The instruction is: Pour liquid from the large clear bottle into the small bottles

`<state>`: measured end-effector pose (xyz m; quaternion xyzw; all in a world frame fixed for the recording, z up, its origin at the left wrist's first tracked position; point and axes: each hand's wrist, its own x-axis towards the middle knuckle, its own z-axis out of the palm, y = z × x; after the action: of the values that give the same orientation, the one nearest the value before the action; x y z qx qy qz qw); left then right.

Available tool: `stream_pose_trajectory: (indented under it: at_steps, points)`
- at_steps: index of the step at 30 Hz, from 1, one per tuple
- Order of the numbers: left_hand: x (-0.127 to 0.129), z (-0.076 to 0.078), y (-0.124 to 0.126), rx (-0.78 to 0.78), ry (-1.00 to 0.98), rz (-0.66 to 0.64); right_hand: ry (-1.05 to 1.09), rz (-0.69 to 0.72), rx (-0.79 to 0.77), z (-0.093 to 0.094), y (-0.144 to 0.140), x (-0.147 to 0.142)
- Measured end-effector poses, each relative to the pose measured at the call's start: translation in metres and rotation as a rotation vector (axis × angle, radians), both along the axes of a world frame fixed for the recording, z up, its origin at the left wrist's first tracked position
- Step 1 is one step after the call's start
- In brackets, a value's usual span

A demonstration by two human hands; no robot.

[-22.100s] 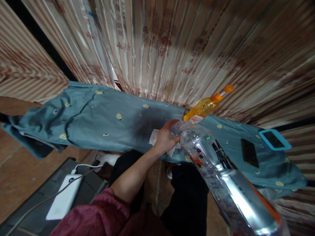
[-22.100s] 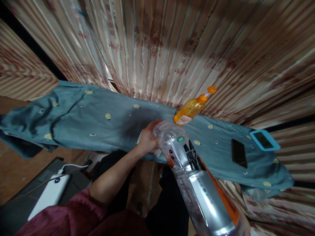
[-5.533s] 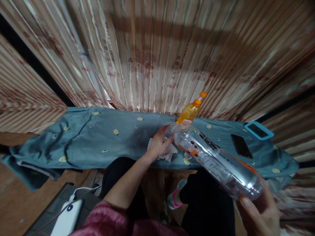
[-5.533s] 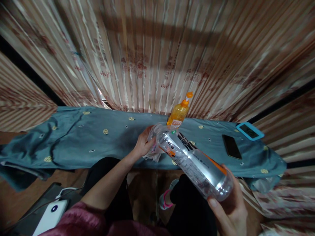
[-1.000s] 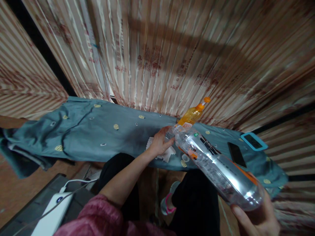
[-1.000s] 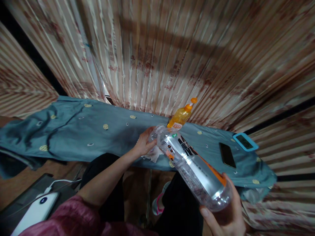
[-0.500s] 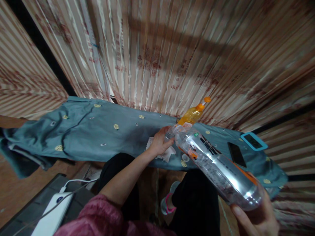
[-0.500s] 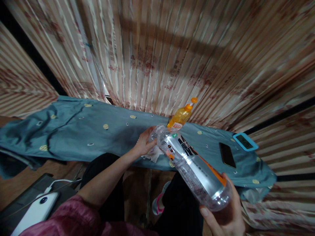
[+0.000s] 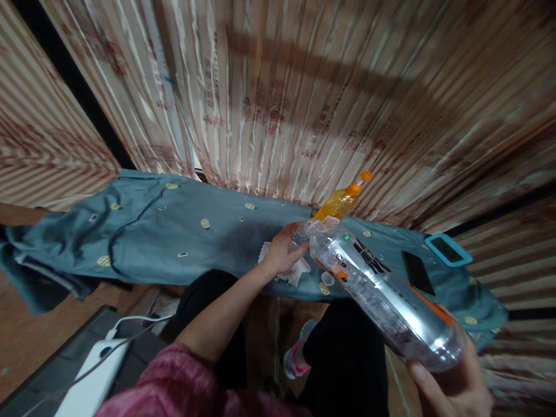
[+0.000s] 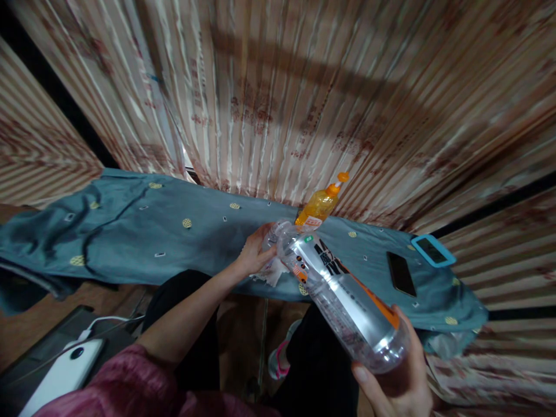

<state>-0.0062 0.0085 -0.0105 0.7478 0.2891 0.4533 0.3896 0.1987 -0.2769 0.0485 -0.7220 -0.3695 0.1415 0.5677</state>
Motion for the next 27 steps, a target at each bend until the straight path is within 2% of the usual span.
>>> stream_pose_trajectory:
  at_steps: [8,17,27]
  points:
    - [0.000,0.000,0.000,-0.006,-0.009,-0.005,-0.051,-0.007,-0.013,0.000,0.001,0.000]
    - [-0.001,0.002,0.000,-0.001,-0.004,-0.014,-0.012,-0.029,-0.012,0.022,0.009,-0.027]
    - [0.000,0.000,0.000,-0.004,-0.016,-0.017,-0.028,-0.024,-0.018,0.019,0.007,-0.023]
